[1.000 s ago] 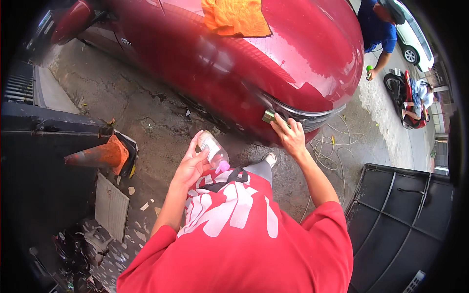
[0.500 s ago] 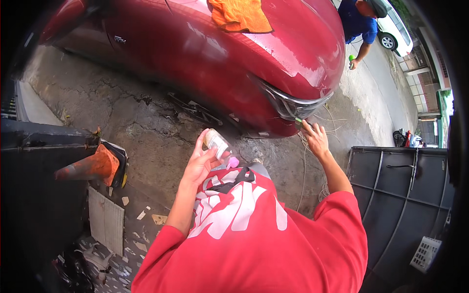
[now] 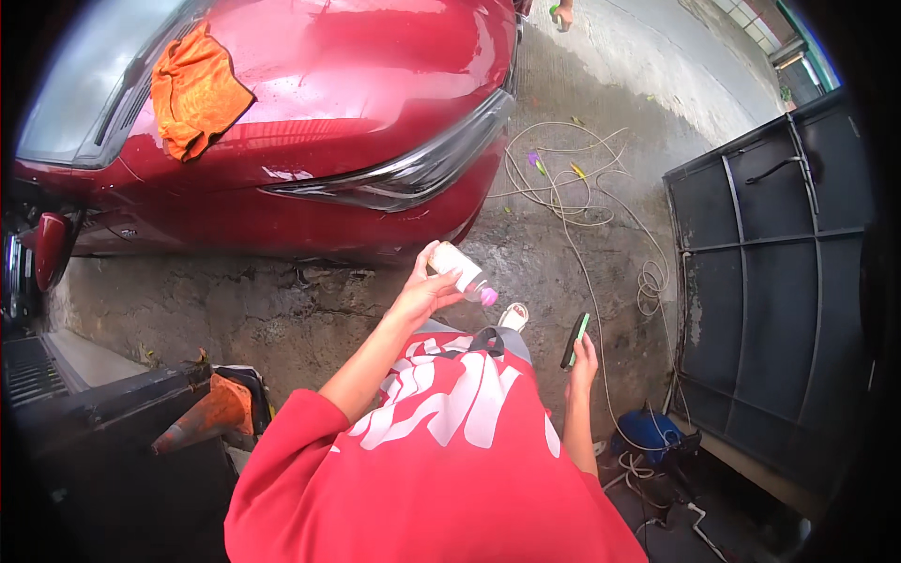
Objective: The person applies a liquid from a bottle onto a small green sponge and then wipes the front grille and emblem of a red car.
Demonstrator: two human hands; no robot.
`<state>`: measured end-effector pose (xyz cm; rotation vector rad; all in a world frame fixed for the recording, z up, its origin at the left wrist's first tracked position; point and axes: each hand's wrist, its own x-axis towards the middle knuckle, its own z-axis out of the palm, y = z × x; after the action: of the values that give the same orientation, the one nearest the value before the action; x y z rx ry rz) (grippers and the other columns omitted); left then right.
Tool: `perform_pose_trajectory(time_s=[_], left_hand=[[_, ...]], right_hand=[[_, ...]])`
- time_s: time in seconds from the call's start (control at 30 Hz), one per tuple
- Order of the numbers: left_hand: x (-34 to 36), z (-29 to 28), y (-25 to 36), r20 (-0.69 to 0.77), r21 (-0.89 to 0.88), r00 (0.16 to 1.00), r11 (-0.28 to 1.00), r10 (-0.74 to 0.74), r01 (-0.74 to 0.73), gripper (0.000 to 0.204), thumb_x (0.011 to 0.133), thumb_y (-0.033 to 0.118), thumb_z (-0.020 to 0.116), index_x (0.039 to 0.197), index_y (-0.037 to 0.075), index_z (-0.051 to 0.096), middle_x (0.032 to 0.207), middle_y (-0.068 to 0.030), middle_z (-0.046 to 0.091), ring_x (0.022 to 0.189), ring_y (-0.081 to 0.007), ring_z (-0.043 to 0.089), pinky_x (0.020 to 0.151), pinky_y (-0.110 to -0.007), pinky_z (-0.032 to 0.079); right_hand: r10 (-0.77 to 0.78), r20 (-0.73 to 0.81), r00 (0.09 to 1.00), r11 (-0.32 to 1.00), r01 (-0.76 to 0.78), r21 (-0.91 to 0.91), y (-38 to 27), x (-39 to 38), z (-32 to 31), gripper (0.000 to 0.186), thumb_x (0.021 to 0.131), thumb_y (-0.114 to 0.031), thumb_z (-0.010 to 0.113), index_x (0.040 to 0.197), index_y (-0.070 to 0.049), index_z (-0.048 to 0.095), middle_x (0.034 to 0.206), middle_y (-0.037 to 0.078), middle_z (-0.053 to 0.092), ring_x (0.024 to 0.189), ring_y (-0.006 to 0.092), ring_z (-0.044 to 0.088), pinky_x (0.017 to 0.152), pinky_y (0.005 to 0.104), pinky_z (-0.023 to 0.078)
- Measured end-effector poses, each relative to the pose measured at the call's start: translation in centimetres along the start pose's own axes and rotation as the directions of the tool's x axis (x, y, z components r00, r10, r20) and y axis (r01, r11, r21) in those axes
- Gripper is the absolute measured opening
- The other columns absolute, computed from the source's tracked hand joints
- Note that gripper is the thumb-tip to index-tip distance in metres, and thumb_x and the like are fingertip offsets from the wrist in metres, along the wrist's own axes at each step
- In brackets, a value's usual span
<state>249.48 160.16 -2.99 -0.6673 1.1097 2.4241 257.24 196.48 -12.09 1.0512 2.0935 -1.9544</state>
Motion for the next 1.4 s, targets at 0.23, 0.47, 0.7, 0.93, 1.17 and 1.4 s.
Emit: perform_pose_trajectory(time_s=[0.23, 0.47, 0.7, 0.93, 1.17, 1.4], left_hand=[[6.6, 18.4, -1.7, -0.144, 0.24, 0.911, 0.907, 0.386, -0.347, 0.087, 0.088, 0.002, 0.067, 0.152, 0.021, 0.012, 0.125, -0.0162, 0.059, 0.114, -0.0244, 0.061, 0.09, -0.042, 0.055], [13.4, 27.7, -2.0, 0.008, 0.264, 0.867, 0.835, 0.498, -0.483, 0.092, 0.084, -0.008, 0.067, 0.153, 0.018, 0.011, 0.13, -0.0224, 0.052, 0.115, -0.0266, 0.061, 0.093, -0.041, 0.054], [23.1, 34.0, -1.3, 0.076, 0.326, 0.74, 0.684, 0.669, -0.652, 0.091, 0.081, -0.013, 0.066, 0.152, 0.014, 0.015, 0.13, -0.0229, 0.052, 0.116, -0.0268, 0.059, 0.096, -0.04, 0.054], [31.0, 43.8, 0.2, 0.185, 0.355, 0.691, 0.608, 0.698, -0.71, 0.086, 0.083, -0.01, 0.067, 0.15, 0.014, 0.02, 0.127, -0.0227, 0.058, 0.115, -0.0266, 0.061, 0.096, -0.038, 0.054], [39.5, 50.5, -1.2, 0.126, 0.52, 0.7, 0.554, 0.703, -0.65, 0.084, 0.083, -0.01, 0.068, 0.148, 0.013, 0.02, 0.124, -0.0212, 0.059, 0.114, -0.0262, 0.062, 0.095, -0.039, 0.054], [48.5, 58.8, -4.5, -0.097, 0.429, 0.633, 0.606, 0.768, -0.67, 0.087, 0.082, -0.008, 0.069, 0.15, 0.014, 0.018, 0.124, -0.0204, 0.059, 0.114, -0.0262, 0.062, 0.096, -0.037, 0.054]], right_hand=[[0.075, 0.399, 0.914, 0.842, -0.273, 0.466, -9.2, 6.6, -3.5, 0.043, 0.104, -0.035, 0.044, 0.139, -0.009, 0.047, 0.124, 0.013, 0.063, 0.092, 0.0197, 0.066, 0.073, 0.033, 0.055], [-0.002, 0.673, 0.739, 0.791, -0.41, 0.453, -18.6, 14.3, -2.4, 0.045, 0.106, -0.034, 0.04, 0.137, -0.002, 0.047, 0.118, 0.016, 0.063, 0.097, 0.0286, 0.068, 0.075, 0.037, 0.059], [-0.027, 0.749, 0.662, 0.781, -0.453, 0.43, -23.9, 25.4, -3.1, 0.046, 0.106, -0.032, 0.039, 0.139, -0.001, 0.044, 0.119, 0.015, 0.063, 0.097, 0.0285, 0.068, 0.078, 0.0397, 0.059], [-0.064, 0.759, 0.648, 0.766, -0.456, 0.454, -28.9, 35.3, -5.9, 0.046, 0.106, -0.032, 0.038, 0.14, -0.002, 0.042, 0.122, 0.015, 0.061, 0.1, 0.0296, 0.068, 0.079, 0.0411, 0.06], [-0.046, 0.759, 0.65, 0.807, -0.423, 0.411, -33.4, 47.1, -9.1, 0.049, 0.106, -0.036, 0.035, 0.14, -0.002, 0.041, 0.127, 0.018, 0.059, 0.096, 0.0256, 0.066, 0.072, 0.0374, 0.059], [-0.018, 0.898, 0.439, 0.852, -0.463, 0.243, -38.4, 60.4, -12.7, 0.047, 0.106, -0.032, 0.036, 0.139, 0.0, 0.044, 0.127, 0.019, 0.06, 0.099, 0.0261, 0.068, 0.077, 0.0364, 0.06]])
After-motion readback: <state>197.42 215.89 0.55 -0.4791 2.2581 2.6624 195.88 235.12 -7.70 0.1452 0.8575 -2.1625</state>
